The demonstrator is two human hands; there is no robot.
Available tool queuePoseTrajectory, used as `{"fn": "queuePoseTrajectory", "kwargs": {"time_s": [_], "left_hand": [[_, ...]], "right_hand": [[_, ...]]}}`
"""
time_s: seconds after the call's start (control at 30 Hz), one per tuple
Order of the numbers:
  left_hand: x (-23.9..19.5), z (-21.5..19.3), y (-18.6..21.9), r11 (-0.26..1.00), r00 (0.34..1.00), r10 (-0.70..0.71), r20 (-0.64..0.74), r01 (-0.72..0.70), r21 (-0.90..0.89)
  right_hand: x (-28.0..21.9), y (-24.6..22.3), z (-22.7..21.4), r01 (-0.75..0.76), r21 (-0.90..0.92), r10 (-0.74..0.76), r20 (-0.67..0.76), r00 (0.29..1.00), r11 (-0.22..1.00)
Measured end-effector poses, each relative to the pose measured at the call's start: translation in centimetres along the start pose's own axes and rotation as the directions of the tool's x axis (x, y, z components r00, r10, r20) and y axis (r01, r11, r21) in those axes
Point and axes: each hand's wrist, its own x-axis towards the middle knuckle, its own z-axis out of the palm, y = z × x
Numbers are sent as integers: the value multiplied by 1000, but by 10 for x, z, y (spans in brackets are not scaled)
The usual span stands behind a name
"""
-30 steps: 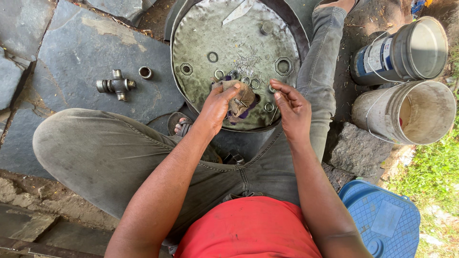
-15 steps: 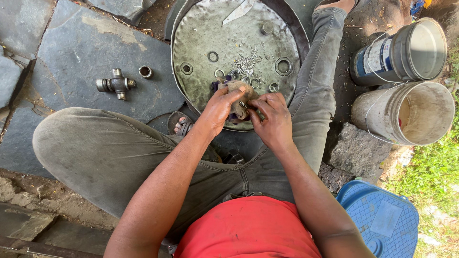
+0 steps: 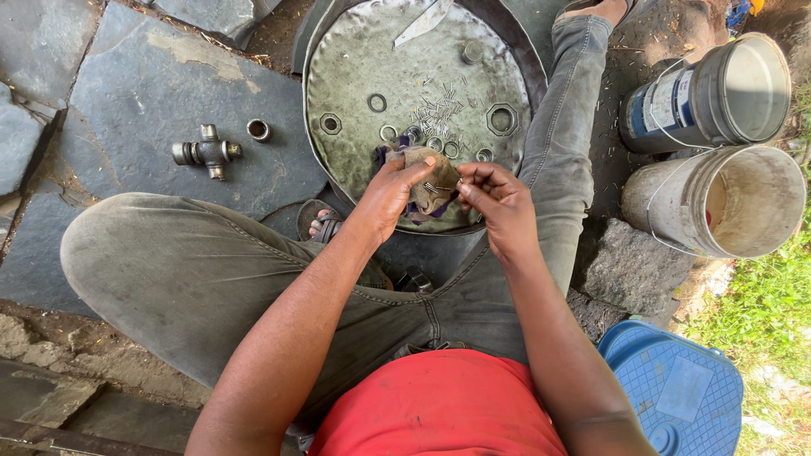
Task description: The person sits on a stone-paved surface and cleans small metal parts, including washers and screws, using a cloth. They wipe each piece individually over a metal tray and place the cleaned items back onto the tray.
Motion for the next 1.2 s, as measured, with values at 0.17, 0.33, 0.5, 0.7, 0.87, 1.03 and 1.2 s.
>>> {"fn": "queuePoseTrajectory", "kwargs": {"time_s": [0.17,0.33,0.5,0.7,0.87,1.03,1.2], "left_hand": [[9,-5,-9,997,995,-74,-62,76,25],[0,-1,1,1000,1000,-4,-15,4,4],[-5,2,7,1000,1000,11,-19,-11,15],[-6,3,9,999,999,33,-7,-33,-13],[-6,2,8,999,999,50,21,-50,-15],[1,-1,2,999,999,-28,-30,29,40],[1,-2,2,998,997,-47,-56,49,29]], "right_hand": [[0,-5,-7,-180,367,150,108,983,913],[1,0,-9,-253,514,184,181,966,820],[1,4,-12,-268,550,182,207,961,791],[2,5,-13,-275,560,193,201,960,782],[1,3,-10,-255,519,190,176,966,816],[-2,2,-6,-168,395,135,111,985,903],[-4,5,-6,-75,258,41,136,990,963]]}}
